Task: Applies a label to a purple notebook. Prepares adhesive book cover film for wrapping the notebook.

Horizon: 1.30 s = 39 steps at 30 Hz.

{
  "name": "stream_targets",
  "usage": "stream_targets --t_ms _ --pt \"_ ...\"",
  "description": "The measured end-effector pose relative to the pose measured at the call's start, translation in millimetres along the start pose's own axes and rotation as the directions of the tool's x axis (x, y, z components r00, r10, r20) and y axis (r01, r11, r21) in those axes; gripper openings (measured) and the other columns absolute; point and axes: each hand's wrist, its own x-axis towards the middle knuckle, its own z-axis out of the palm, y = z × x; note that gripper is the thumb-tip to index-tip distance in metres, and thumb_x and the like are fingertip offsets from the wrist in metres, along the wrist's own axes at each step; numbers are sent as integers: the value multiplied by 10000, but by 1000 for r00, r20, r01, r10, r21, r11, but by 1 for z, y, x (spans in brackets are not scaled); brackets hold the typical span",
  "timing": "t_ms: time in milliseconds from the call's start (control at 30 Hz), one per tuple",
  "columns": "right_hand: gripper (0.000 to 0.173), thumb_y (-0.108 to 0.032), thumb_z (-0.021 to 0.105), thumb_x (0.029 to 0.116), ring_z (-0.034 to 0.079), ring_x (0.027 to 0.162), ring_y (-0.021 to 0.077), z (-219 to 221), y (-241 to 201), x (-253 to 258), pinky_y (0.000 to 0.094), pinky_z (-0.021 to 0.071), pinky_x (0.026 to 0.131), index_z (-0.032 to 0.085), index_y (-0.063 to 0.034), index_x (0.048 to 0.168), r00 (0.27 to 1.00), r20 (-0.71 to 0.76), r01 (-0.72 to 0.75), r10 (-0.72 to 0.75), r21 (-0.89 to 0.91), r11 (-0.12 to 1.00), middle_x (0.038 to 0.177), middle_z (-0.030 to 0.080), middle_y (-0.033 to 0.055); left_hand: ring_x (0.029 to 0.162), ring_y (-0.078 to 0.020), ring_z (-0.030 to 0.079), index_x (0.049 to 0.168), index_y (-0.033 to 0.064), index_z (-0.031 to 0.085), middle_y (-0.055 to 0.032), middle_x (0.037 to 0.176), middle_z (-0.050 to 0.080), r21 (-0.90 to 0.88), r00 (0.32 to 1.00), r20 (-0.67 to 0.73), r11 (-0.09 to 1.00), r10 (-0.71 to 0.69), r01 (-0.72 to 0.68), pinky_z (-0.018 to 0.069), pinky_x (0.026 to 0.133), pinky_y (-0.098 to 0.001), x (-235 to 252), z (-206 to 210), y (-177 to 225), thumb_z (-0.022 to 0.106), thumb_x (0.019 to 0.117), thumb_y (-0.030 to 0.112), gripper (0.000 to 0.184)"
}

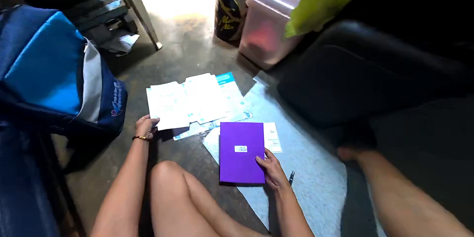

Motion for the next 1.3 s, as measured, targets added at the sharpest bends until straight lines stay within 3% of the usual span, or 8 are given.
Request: stream_targets --t_ms 300,500,767,933,1000,1100,1200,1300 --pt "369 31 308 997 742 898 92 -2 -12 -8 299 634 801 536 -148 1225 981 -56 189 -185 467 864 985 756 -31 814 -149 719 1349 38 419 -94 993 694 -289 863 484 957 147 -1 617 724 -315 -123 -13 1 439 987 -125 397" --pt "360 22 279 999 740 838 82 11 -8 -3 295 634 750 552 -149 1162 988 -52 154 -147 492 857 918 753 -38 901 -180 651 1401 -49 438 -202 1193 615 201 928 371 972 37 -119 558 775 -324 -112 -29 -27 532 908 -177 517" --pt "288 33 356 1059 725 844 113 41 8 5 303 630 738 410 -117 1299 999 -40 2 12 326 945 995 685 19 1182 -412 616 1560 55 249 -300 1325 574 641 970 241 754 -18 -145 508 968 -550 -81 -13 -38 598 869 -104 791" --pt "333 58 398 1040 710 837 107 47 17 12 298 622 733 400 -83 1342 995 -83 -24 46 247 969 1035 652 45 1222 -391 601 1276 -20 610 -260 1289 619 718 977 195 666 83 -200 478 1013 -551 -79 5 -40 571 934 -33 345" --pt "333 68 405 1035 714 842 112 45 20 15 300 624 735 405 -80 1334 994 -100 -17 44 249 968 1039 657 53 1323 -384 521 1228 6 668 -225 1403 549 776 971 207 586 115 -235 446 1068 -547 -82 11 -44 596 932 21 306" --pt "347 59 400 1040 710 848 103 43 21 17 293 622 735 392 -88 1355 992 -120 -18 48 239 971 1053 648 47 1483 -455 311 1267 -14 659 -281 1579 365 743 864 444 442 238 -503 292 1178 -601 -90 26 -51 696 924 180 396" --pt "347 57 383 1040 714 857 101 41 23 16 292 625 735 389 -101 1349 990 -125 -28 61 254 967 1056 655 37 1483 -428 332 1340 -20 598 -272 1569 382 647 716 678 328 165 -688 344 1168 -557 -97 51 -59 780 885 313 592" --pt "355 51 369 1045 717 874 106 38 22 15 298 628 745 386 -104 1365 991 -111 -41 71 252 967 1068 662 41 1488 -420 317 1376 3 564 -257 1586 354 660 705 703 280 96 -697 366 1149 -549 -95 68 -68 827 838 299 667"
